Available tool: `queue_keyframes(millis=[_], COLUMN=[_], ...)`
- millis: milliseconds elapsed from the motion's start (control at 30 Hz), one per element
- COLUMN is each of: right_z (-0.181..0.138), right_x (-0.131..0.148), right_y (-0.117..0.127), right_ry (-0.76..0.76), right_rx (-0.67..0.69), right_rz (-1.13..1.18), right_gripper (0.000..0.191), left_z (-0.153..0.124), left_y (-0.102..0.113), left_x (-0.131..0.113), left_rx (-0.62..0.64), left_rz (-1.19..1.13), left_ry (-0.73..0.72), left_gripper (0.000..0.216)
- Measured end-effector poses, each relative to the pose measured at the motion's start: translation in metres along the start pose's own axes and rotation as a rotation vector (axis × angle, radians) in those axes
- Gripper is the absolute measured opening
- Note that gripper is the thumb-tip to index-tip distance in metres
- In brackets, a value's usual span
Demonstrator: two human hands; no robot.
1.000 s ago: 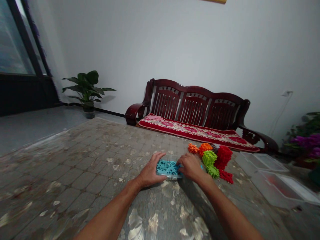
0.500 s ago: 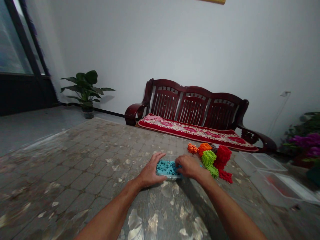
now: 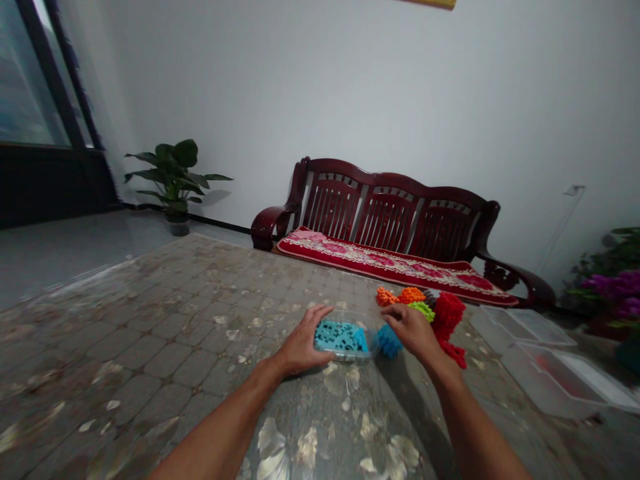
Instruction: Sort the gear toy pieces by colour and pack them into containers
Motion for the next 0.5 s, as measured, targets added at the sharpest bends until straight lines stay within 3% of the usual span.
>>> queue_keyframes(millis=[200,333,500], right_z=[-0.020,-0.029,-0.032], right_x=[-0.041,-0.041,-0.037], right_y=[-0.007,-0.015,-0.016], right_ry=[-0.095,-0.104,-0.135], right_rx=[-0.067,-0.034,0.007], right_rz=[-0.043,-0.159,-0.244], right_gripper=[0.046,0.056,0.055], left_z=[0.000,-0.001,0.000], left_y=[-0.002,-0.002,-0.002], left_x=[0.003,0.005,0.004], left_rx=[-0.013,-0.013,-0.009], left_rz=[0.006,0.025,0.023], left_ry=[-0.010,-0.009,0.005], left_gripper=[0.097,0.098,0.098])
Point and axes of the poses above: each hand's wrist, its own z-axis towards the middle knuckle, its own y-axis out of the back of the hand, x = y × z, the point moved 2 cm from there along z, towards the middle knuckle, and after that the axes turned 7 degrees about -y, right-handed, at the moved point
